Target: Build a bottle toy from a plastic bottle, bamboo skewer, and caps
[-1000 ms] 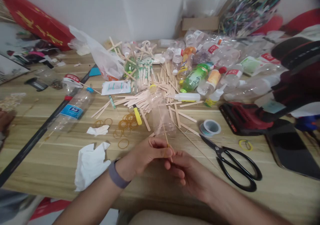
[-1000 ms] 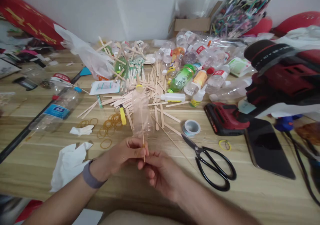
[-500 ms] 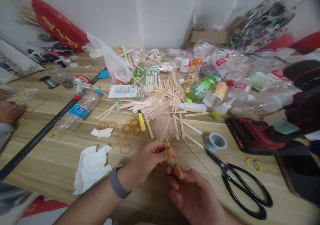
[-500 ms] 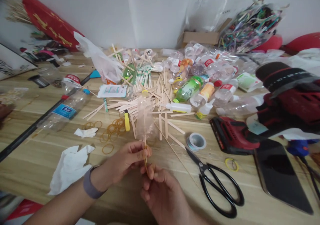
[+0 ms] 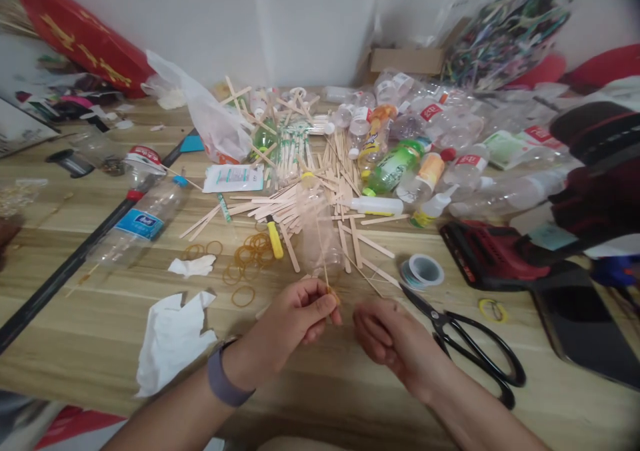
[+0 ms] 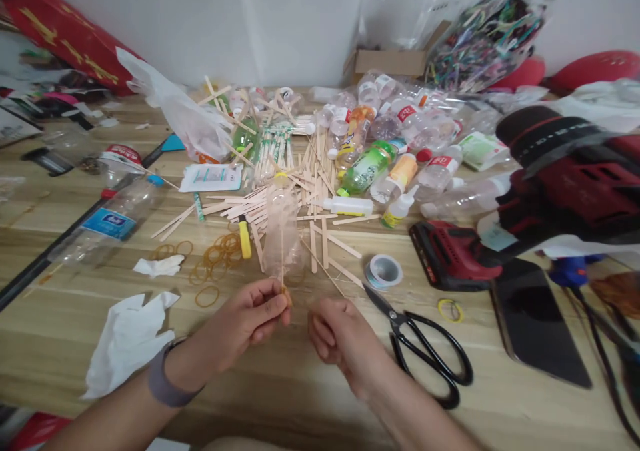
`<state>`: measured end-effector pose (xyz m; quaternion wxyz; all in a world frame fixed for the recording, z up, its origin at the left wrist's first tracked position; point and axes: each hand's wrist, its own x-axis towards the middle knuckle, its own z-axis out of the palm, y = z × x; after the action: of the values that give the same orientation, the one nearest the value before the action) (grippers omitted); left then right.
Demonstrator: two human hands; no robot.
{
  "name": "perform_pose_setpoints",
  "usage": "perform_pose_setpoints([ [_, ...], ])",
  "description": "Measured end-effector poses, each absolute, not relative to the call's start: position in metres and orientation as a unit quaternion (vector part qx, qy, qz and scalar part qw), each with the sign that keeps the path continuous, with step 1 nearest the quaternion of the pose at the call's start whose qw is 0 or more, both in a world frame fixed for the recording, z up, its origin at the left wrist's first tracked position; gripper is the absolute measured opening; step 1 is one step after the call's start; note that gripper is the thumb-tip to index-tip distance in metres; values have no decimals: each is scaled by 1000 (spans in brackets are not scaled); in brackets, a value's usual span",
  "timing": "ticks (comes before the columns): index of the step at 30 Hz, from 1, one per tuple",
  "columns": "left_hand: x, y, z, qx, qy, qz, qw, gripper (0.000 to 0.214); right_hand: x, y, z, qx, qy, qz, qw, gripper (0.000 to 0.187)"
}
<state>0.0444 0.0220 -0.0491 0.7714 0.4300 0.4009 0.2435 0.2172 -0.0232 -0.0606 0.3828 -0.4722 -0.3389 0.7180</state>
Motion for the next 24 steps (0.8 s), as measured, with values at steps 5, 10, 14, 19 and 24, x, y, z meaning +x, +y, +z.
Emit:
perform_pose_setpoints([
  [5, 43, 19, -51, 449, 410, 226, 761, 37, 230, -20, -65, -523, -493, 653, 239, 51],
  [10, 46, 16, -56, 451, 420, 236, 752, 37, 226, -19, -69, -506, -488, 672, 233, 42],
  [14, 48, 15, -57, 438, 422, 236, 758, 43, 215, -19, -66, -468, -449, 686, 330, 41],
  [19, 48, 14, -56, 447, 426, 225, 754, 46, 206, -23, -65, -427, -404, 697, 411, 37],
  [24, 48, 11, -62, 479, 427, 221, 734, 46, 200, -29, -72, -456, -332, 702, 435, 43],
])
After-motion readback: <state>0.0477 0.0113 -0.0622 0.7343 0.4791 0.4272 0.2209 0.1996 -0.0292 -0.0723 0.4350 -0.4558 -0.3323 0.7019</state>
